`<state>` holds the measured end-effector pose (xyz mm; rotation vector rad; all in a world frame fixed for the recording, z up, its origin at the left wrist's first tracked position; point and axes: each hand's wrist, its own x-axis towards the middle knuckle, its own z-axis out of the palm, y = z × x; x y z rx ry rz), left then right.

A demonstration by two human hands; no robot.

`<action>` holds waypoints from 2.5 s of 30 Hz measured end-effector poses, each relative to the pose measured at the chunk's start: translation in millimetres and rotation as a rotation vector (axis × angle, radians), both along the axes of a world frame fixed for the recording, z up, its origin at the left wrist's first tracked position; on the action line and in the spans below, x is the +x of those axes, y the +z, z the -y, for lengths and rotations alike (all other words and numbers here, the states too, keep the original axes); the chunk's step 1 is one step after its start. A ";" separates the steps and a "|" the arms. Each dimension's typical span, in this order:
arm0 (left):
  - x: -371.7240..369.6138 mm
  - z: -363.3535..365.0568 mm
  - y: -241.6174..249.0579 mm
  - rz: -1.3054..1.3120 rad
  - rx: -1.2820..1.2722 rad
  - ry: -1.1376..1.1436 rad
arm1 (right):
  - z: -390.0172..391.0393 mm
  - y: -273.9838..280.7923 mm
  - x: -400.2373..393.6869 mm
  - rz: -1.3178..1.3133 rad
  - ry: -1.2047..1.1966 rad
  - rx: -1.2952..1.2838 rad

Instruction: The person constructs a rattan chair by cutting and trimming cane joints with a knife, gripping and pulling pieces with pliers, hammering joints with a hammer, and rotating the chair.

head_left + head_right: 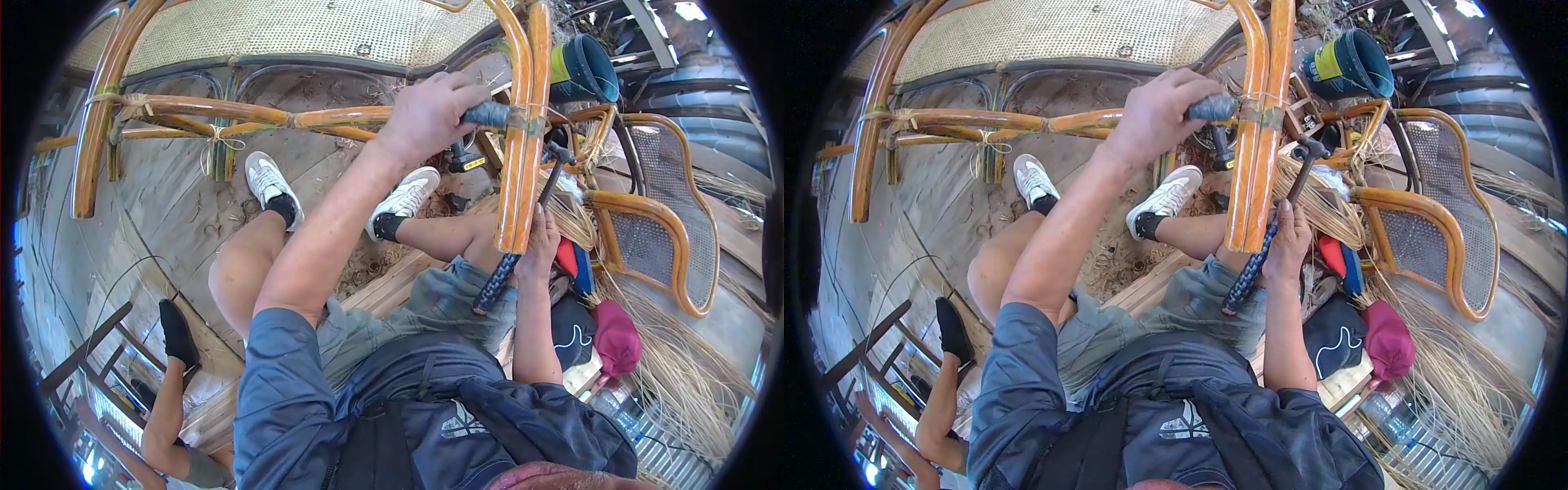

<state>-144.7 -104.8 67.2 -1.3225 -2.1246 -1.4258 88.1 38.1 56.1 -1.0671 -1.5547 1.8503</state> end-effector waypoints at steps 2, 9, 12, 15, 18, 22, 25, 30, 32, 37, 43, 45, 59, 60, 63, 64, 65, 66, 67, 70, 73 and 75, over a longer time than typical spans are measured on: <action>0.4 -0.8 -0.4 -0.066 -0.008 0.033 | -2.2 -0.7 -0.4 0.000 0.006 -0.007; -6.3 -10.2 5.1 0.185 -0.202 0.062 | -0.8 8.3 -3.6 -0.022 -0.021 -0.080; -29.3 -16.1 11.8 0.410 -0.435 -0.050 | 0.0 11.3 -6.5 -0.042 -0.017 -0.114; -52.5 -20.0 -1.8 0.581 -0.434 -0.134 | -2.5 10.1 -6.5 -0.045 -0.011 -0.130; -45.6 -15.4 -3.9 0.517 -0.253 0.039 | -7.3 10.4 -4.1 0.009 0.011 -0.100; 6.9 2.3 -4.2 0.260 0.149 0.371 | -8.4 10.3 -4.4 -0.013 -0.023 -0.131; 40.6 20.6 31.6 0.960 0.332 0.315 | -8.8 11.1 -2.8 -0.010 -0.006 -0.149; 53.5 -4.4 -3.1 0.601 0.215 0.248 | -7.1 9.5 -1.6 -0.007 -0.017 -0.109; 61.8 -6.6 -0.3 0.570 0.171 0.265 | -4.3 12.2 -1.2 -0.011 -0.035 -0.105; 65.8 -9.0 1.6 0.443 0.182 0.276 | -5.5 3.3 2.2 -0.032 0.011 -0.066; 54.1 -0.8 5.1 0.346 0.067 0.208 | -3.2 4.6 1.7 -0.080 0.041 -0.099; 58.0 -0.8 2.6 0.290 0.053 0.229 | -2.6 5.3 2.1 -0.066 0.038 -0.090; 90.3 -36.3 -44.3 0.498 0.131 0.323 | -3.7 7.4 -3.2 -0.023 0.045 -0.068; 89.8 -35.2 -43.0 0.482 0.160 0.343 | -2.9 6.3 -1.9 -0.021 0.042 -0.068; 95.5 -19.6 -18.6 1.010 0.401 0.237 | -3.1 6.6 0.7 0.007 0.027 -0.027; 93.6 -9.8 -3.9 1.082 0.567 0.206 | -2.5 5.3 1.6 0.021 0.020 -0.012; 85.4 0.5 8.3 1.200 0.803 0.135 | -5.8 1.6 5.7 0.010 0.058 -0.021; 77.2 9.1 17.5 1.314 1.044 0.057 | -13.0 -3.6 12.9 0.003 0.095 -0.028; 64.1 13.3 24.0 1.282 1.194 -0.015 | -18.9 -8.2 16.7 -0.008 0.131 -0.031; 27.6 9.3 30.1 1.239 1.510 -0.177 | -25.4 -16.3 22.8 -0.023 0.160 -0.011; 13.0 -11.2 28.3 1.328 1.474 -0.169 | -18.8 -9.1 19.6 -0.020 0.165 0.010; 8.8 -17.9 30.0 1.359 1.327 -0.101 | -14.2 -5.2 18.3 -0.034 0.186 0.008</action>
